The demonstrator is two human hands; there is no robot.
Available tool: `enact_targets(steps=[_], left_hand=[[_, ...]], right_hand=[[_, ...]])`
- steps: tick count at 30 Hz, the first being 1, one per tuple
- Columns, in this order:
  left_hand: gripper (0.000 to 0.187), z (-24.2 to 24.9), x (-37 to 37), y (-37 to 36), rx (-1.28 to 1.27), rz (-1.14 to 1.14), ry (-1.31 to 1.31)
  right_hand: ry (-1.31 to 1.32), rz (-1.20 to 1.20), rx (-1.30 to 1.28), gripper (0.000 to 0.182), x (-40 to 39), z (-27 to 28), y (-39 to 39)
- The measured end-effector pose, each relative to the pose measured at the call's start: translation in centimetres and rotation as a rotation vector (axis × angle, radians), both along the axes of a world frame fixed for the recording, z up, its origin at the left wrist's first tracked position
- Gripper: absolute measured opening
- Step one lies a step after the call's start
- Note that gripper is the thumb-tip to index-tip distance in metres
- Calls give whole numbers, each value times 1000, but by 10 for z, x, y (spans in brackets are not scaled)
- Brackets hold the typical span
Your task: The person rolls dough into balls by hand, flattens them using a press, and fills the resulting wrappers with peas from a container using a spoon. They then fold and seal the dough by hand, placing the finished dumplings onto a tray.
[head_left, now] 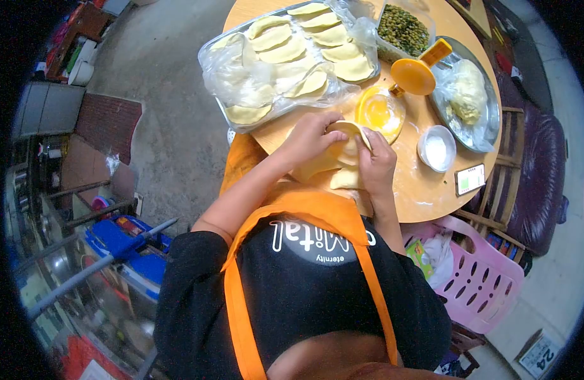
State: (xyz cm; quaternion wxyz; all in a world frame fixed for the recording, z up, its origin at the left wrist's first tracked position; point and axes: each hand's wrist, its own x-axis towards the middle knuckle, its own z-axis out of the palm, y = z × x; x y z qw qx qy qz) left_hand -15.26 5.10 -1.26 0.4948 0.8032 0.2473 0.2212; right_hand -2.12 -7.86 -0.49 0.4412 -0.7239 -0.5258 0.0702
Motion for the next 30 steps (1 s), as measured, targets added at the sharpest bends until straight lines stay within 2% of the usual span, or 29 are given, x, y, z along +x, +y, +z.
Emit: enact_targets(steps=[3, 6, 8, 9, 11, 15, 16, 18, 19, 21, 23, 24, 27, 28, 30], left_hand=[[15, 0, -2, 2, 268, -111, 69], [14, 4, 3, 0, -66, -41, -116], [14, 2, 1, 3, 44, -58, -7], [14, 1, 0, 4, 98, -68, 48], [14, 1, 1, 2, 15, -64, 22], [14, 0, 2, 4, 20, -33, 8], [15, -2, 2, 3, 78, -45, 4], [18, -8, 4, 1, 196, -75, -4], [24, -11, 4, 2, -26, -67, -20], [38, -16, 3, 5, -472, -50, -46], [53, -16, 2, -4, -1046, -162, -381], [61, -14, 2, -9, -1328, -219, -553], [78, -10, -4, -21, -1813, -361, -639], [76, -17, -4, -22, -1868, -482, -777], [73, -18, -6, -20, -1768, -303, -629]], right_hand=[[-24, 8, -41, 24, -2, 9, 1], [69, -32, 25, 24, 0, 5, -1], [105, -46, 97, 25, 1, 5, 1], [101, -15, 49, 25, 3, 3, -1], [93, 44, -44, 26, 6, -3, -5], [310, -90, 7, 20, -2, 11, 0], [66, -62, 89, 17, -1, 6, 5], [193, -40, -38, 19, 0, 5, -2], [256, -27, -101, 20, 1, 5, -5], [634, -38, -64, 23, 2, 6, -7], [1056, -28, 80, 24, 0, 16, -4], [997, -20, 75, 26, 0, 12, -2], [721, -20, -6, 30, 1, 3, 1], [618, -27, -74, 31, 4, 5, -1], [540, -39, -118, 29, 7, 10, -5]])
